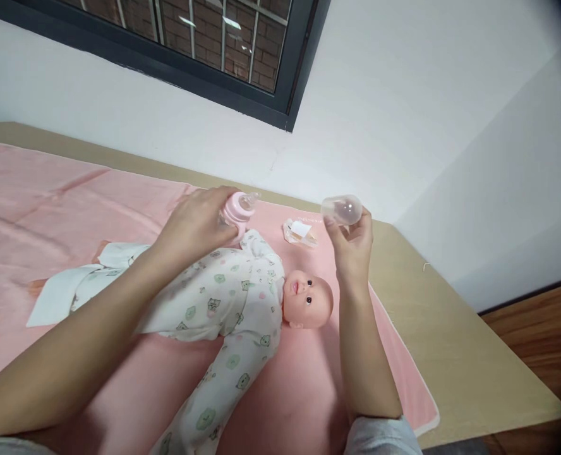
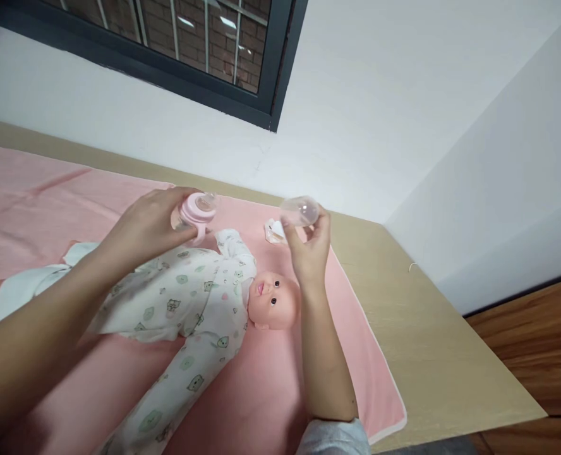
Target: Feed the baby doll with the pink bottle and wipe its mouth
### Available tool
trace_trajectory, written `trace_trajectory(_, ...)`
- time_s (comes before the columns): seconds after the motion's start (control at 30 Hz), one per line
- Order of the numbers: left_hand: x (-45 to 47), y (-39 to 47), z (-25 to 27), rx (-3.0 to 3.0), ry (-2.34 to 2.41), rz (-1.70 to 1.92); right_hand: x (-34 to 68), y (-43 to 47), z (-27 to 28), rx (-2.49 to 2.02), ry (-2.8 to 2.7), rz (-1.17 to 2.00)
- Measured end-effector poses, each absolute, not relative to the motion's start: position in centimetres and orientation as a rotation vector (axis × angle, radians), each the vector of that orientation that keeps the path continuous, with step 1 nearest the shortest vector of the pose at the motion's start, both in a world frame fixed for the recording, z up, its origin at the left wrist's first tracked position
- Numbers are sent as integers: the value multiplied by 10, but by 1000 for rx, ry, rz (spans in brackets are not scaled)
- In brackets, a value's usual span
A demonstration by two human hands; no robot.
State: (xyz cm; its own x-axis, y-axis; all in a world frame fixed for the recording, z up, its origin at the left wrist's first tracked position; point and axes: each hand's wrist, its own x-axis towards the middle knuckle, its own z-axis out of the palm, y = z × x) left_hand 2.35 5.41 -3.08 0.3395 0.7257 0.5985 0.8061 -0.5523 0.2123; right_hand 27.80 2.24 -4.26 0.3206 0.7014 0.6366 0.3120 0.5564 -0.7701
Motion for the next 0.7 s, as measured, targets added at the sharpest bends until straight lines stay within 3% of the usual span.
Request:
trace_trajectory(0.13,1,74,-30,-2427,-1585,-905,342,70,-85,-1341,-1172,76)
trace_trajectory(0.33,-31,109,-48,-2357,-1953,-838,407,96,-165,-1895,-1067,82)
trace_trajectory(0.53,-57,139,-71,-2331,-2039,-884,424,93,-197,-2087,-1044,149)
trace_trajectory(0.7,-69,144,-78,-2258,-2204,-776,431,100,-210,-1981,-987,111)
